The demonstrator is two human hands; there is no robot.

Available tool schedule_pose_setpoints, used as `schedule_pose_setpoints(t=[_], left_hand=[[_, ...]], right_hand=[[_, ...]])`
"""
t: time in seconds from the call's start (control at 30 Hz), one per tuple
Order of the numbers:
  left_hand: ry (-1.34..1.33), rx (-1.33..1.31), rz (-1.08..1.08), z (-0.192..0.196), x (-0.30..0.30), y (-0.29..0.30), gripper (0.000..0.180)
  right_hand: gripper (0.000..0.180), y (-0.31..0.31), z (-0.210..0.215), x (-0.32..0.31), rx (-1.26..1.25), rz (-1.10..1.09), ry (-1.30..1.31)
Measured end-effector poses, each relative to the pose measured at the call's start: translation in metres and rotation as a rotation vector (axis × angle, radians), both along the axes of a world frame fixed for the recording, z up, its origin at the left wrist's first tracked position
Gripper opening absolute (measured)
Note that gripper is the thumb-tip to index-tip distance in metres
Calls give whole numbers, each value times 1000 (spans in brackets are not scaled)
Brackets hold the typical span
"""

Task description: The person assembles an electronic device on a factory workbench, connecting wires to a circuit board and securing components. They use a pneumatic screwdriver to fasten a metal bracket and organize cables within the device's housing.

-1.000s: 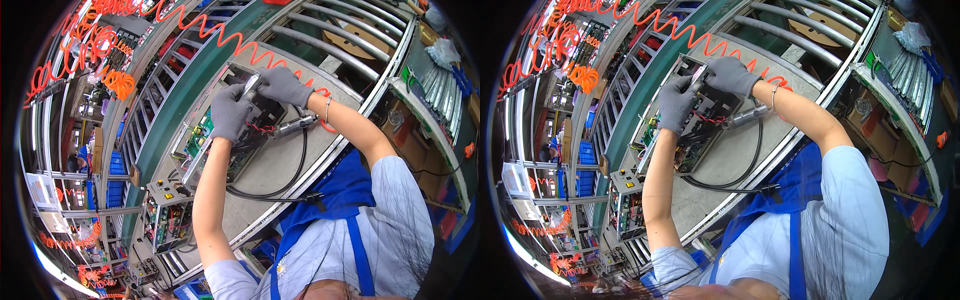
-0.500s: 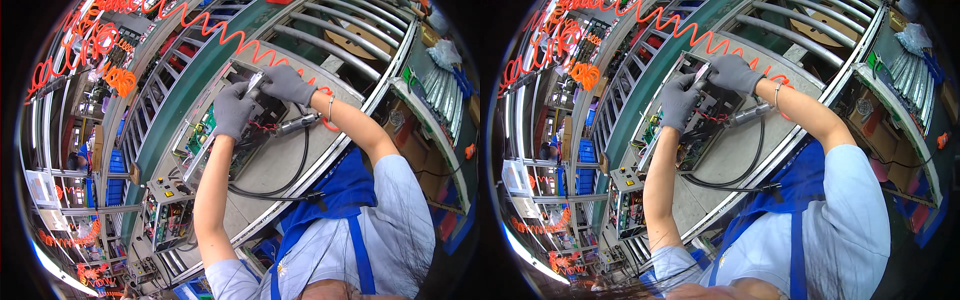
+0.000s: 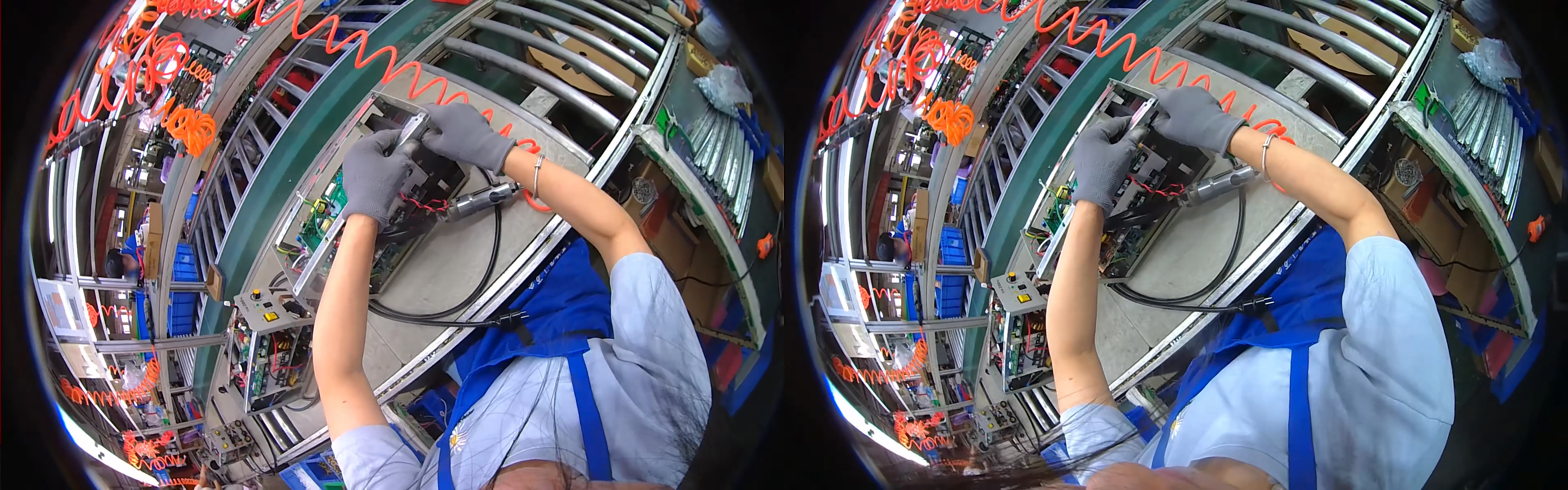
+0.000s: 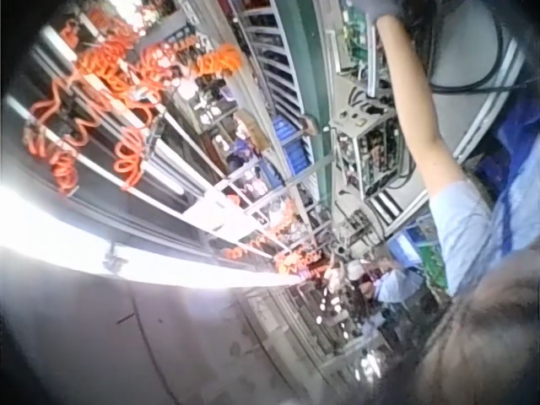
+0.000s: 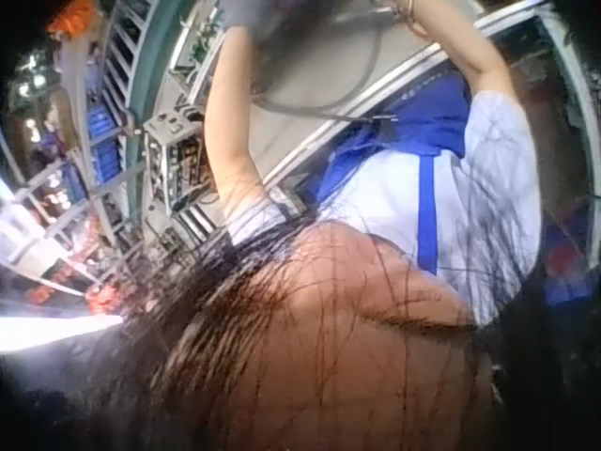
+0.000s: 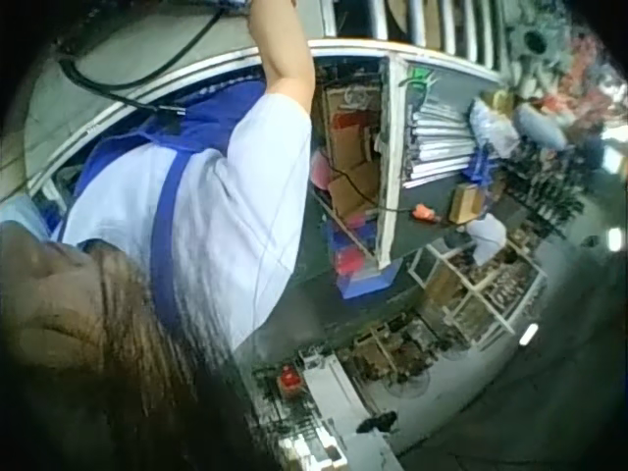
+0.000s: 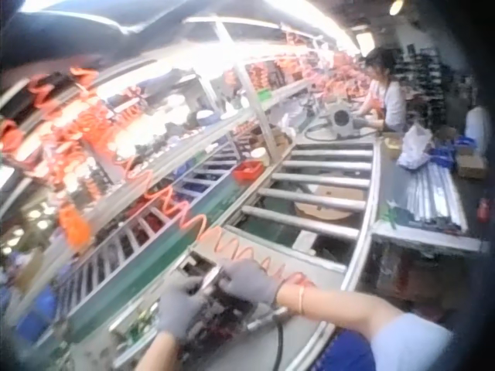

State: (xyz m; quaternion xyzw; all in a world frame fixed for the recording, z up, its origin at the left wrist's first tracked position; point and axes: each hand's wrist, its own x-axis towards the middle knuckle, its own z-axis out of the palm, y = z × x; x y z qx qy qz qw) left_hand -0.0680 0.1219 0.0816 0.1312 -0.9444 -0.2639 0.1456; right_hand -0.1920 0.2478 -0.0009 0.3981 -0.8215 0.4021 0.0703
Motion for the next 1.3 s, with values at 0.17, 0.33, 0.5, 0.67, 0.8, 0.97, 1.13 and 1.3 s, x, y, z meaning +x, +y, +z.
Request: schedule_pose_setpoints(t=[0.17,0.33,0.5,0.67,0.8,0.97,1.13,1.3], left_hand=[[26,-20,-14,-2,-4,-2,30],[149,-156,-37,-23,-11,-8,28],[194,-386,5,-22,-6,5,31],[430,-454,-71,-3,31,6,53],[493,-576,148,-5,110,-6,71],[397,-770,364,-34,195,-41,96],[304,-719,548,-51,208,-57,102],[257,-336,689,-54,208,-74,118]], right_hand=[[31,1,2,6,19,-25,-7],[34,2,2,9,58,-48,-1],[35,3,10,14,132,-59,-9],[43,26,29,7,191,65,50],[54,47,48,14,-129,34,121],[39,7,76,59,-357,291,301],[25,-48,73,101,-235,584,473],[32,-76,71,111,-49,624,469]])
